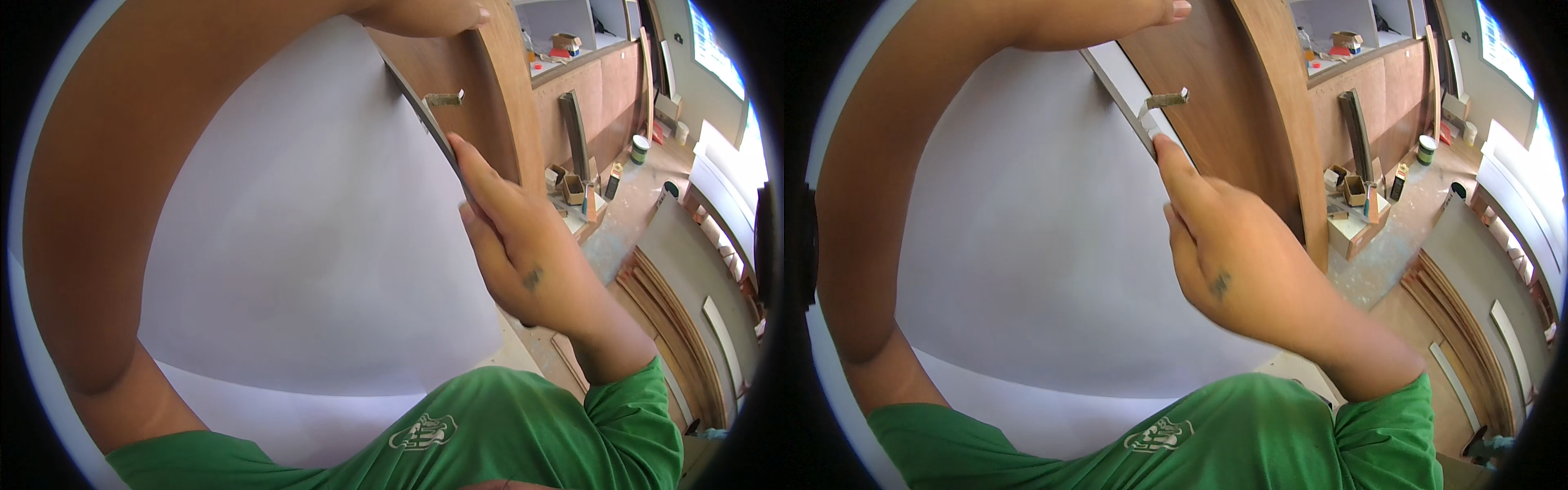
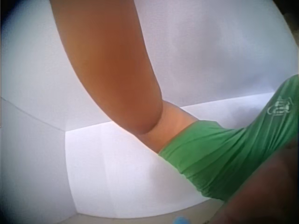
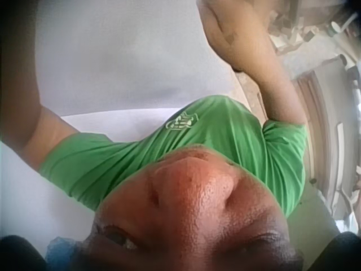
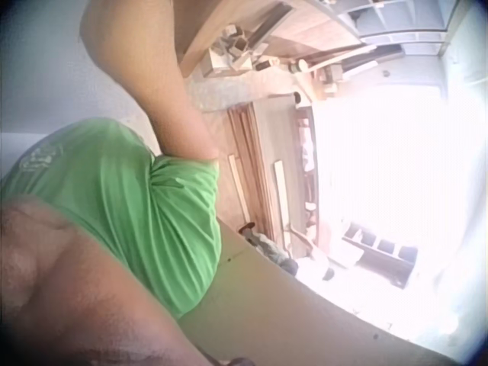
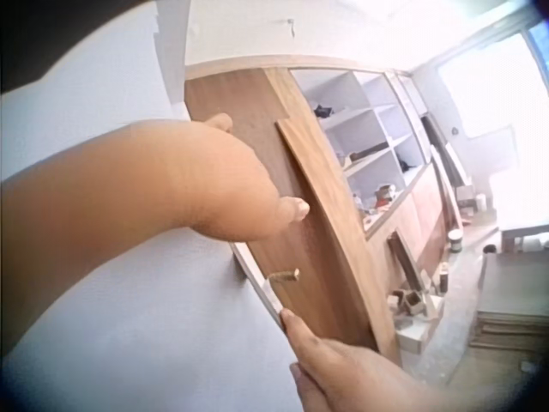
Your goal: The person uses a ruler to mark a wooden panel, then uses a knife to trim and peel a thin strip from the edge of the wood.
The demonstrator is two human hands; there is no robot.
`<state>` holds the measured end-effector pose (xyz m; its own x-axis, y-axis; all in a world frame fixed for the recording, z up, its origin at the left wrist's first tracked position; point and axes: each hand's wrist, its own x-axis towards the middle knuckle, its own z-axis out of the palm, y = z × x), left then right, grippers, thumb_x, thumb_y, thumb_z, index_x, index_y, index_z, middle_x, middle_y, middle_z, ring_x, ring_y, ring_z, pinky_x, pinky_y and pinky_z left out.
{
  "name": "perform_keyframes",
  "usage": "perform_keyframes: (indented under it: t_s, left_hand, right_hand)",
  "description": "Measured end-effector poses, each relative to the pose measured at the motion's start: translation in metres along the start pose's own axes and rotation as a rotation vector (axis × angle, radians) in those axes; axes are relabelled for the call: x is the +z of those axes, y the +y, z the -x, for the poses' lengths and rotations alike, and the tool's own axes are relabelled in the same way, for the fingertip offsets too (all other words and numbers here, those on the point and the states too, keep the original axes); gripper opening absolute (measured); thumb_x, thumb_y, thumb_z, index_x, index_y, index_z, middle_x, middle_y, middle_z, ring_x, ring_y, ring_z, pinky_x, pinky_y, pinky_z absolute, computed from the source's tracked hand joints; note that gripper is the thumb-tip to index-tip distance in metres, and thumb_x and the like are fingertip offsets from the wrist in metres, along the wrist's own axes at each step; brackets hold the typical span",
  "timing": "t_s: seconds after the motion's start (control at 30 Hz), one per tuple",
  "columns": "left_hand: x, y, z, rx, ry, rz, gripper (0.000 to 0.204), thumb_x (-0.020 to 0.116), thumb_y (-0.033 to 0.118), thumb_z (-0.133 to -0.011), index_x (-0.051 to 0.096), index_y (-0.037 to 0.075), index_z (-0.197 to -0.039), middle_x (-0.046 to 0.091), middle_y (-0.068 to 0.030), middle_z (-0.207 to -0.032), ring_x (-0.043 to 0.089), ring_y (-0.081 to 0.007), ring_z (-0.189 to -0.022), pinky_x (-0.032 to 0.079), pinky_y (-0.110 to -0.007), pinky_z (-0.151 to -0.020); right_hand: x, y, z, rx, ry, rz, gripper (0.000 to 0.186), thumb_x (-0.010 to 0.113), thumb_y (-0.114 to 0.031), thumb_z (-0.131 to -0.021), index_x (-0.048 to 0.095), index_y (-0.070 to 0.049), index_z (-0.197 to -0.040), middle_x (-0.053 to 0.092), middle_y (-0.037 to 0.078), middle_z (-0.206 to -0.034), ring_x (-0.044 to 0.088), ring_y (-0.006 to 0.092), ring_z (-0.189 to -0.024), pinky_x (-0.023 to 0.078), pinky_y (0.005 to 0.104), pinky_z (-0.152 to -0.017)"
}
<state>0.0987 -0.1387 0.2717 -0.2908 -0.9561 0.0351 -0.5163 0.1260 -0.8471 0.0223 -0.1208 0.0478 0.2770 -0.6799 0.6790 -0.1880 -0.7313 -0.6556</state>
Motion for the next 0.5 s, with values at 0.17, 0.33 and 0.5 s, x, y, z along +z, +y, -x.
perform_keyframes:
  t_s: [0.17,0.33,0.5]
  left_hand:
    - [0.016,0.007,-0.024,-0.173,0.13,-0.031,0.07,0.027,0.057,-0.106,0.056,0.008,-0.147,0.052,-0.0197,-0.151,0.033,-0.0409,-0.15,0.019,-0.048,-0.126]
    - [0.004,0.004,-0.041,-0.212,-0.078,0.005,0.07,0.03,0.058,-0.105,0.054,0.01,-0.149,0.051,-0.0175,-0.153,0.033,-0.0382,-0.151,0.022,-0.047,-0.125]
    - [-0.033,0.017,-0.007,-0.159,-0.146,0.06,0.067,0.029,0.056,-0.106,0.056,0.012,-0.148,0.055,-0.0164,-0.15,0.043,-0.0366,-0.145,0.028,-0.047,-0.122]
  right_hand:
    - [0.002,-0.001,-0.017,0.113,-0.032,-0.008,0.052,0.05,-0.004,-0.101,0.04,0.003,-0.152,0.065,0.024,-0.095,0.064,0.0309,-0.083,0.05,0.0348,-0.082]
    - [-0.003,-0.002,-0.018,0.136,-0.059,-0.02,0.053,0.051,-0.004,-0.101,0.042,0.0,-0.152,0.065,0.021,-0.091,0.063,0.025,-0.082,0.05,0.0329,-0.081]
    - [-0.033,-0.026,0.004,0.126,-0.061,0.01,0.056,0.05,0.001,-0.098,0.042,-0.001,-0.154,0.062,0.017,-0.086,0.059,0.0221,-0.078,0.049,0.0312,-0.08]
